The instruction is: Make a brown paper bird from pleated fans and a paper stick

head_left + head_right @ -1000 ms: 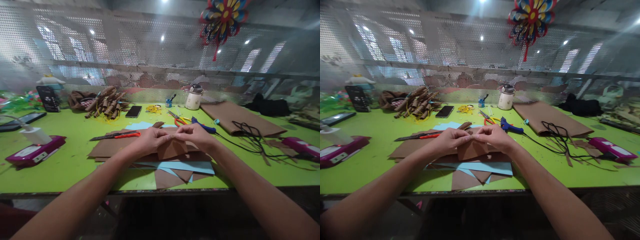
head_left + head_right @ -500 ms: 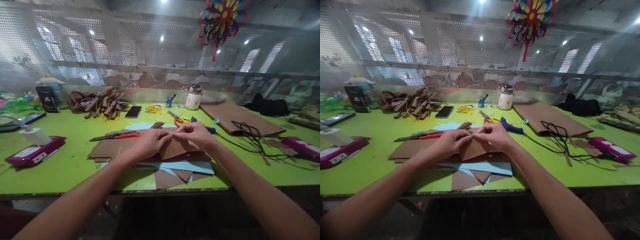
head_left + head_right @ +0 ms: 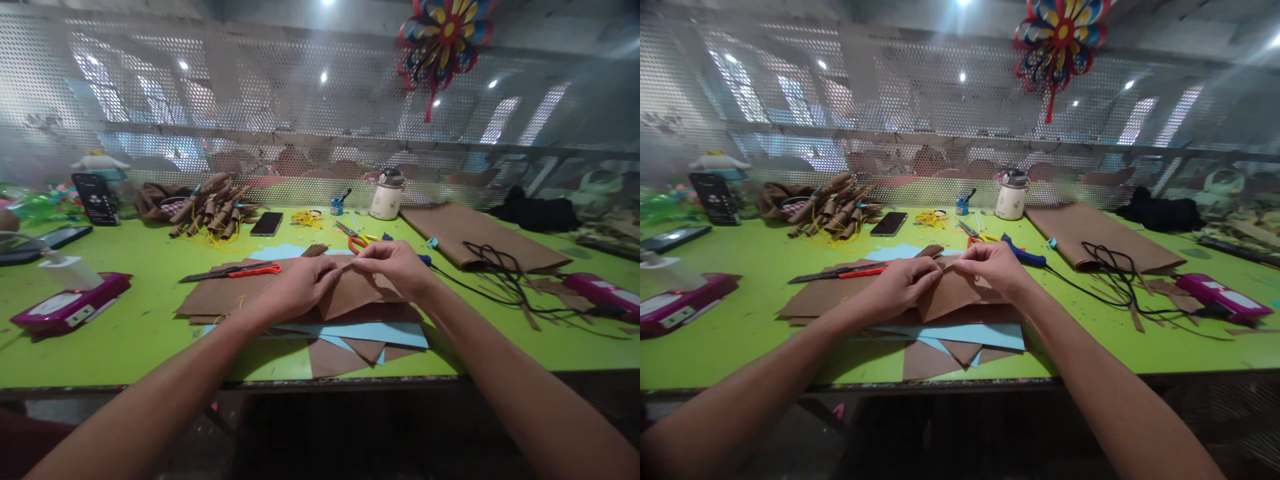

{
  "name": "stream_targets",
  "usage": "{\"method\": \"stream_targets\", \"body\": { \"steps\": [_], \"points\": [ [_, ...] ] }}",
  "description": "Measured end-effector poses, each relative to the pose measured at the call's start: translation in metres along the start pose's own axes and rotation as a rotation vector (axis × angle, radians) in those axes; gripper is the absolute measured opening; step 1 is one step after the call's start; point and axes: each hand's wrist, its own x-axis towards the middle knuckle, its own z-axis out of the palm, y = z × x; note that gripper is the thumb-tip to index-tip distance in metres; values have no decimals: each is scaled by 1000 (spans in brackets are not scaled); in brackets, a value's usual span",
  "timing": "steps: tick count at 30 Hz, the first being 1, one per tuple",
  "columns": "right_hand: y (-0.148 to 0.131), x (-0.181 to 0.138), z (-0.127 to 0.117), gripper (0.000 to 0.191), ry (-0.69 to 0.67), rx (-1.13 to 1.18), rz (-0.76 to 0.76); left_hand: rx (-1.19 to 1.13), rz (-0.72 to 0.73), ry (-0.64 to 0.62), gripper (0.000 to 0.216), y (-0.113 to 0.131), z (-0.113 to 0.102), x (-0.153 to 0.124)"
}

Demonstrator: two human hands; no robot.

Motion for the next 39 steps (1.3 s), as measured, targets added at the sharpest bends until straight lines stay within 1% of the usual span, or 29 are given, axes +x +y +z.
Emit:
{"method": "stream_targets", "body": {
  "steps": [3, 5, 9, 10, 12, 15, 17, 19, 21, 24, 27, 30, 33, 39],
  "points": [
    [-1, 1, -2, 24, 3, -4, -10, -34, -21, -21, 26, 2, -2, 0],
    [0, 2, -4, 25, 18, 16, -23, -59, -59, -49, 29, 1, -4, 1],
    [3, 7, -10, 29, 105, 170, -15, -94, -100, -73, 34, -3, -6, 3],
    [3, 7, -10, 30, 101, 210, -6, -99, -97, -70, 33, -4, -6, 4],
    [2, 6, -7, 32, 49, 239, 16, -107, -94, -63, 32, -6, -5, 5],
    [-2, 2, 3, 32, -49, 139, 56, -128, -99, -52, 31, -5, -3, 5],
    [-2, -1, 10, 30, -57, 51, 65, -151, -89, -41, 31, -5, 0, 4],
    [0, -3, 14, 28, -30, 23, 69, -161, -80, -31, 30, -5, 2, 3],
    [2, -2, 15, 27, 2, 46, 68, -145, -82, -19, 29, -7, 3, 3],
    [4, 0, 14, 26, 53, 57, 50, -89, -95, -7, 29, -10, 3, 4],
    [3, 1, 10, 25, 94, -1, 33, -82, -107, -15, 31, -10, 2, 3],
    [1, 2, 8, 24, 97, -39, 17, -155, -119, -37, 32, -7, 2, 2],
    [0, 2, 7, 25, 90, -23, 28, -250, -141, -74, 34, -5, 4, 0],
    [4, 2, 4, 24, 80, -24, 24, -373, -225, -152, 33, -7, 6, -1]
  ]
}}
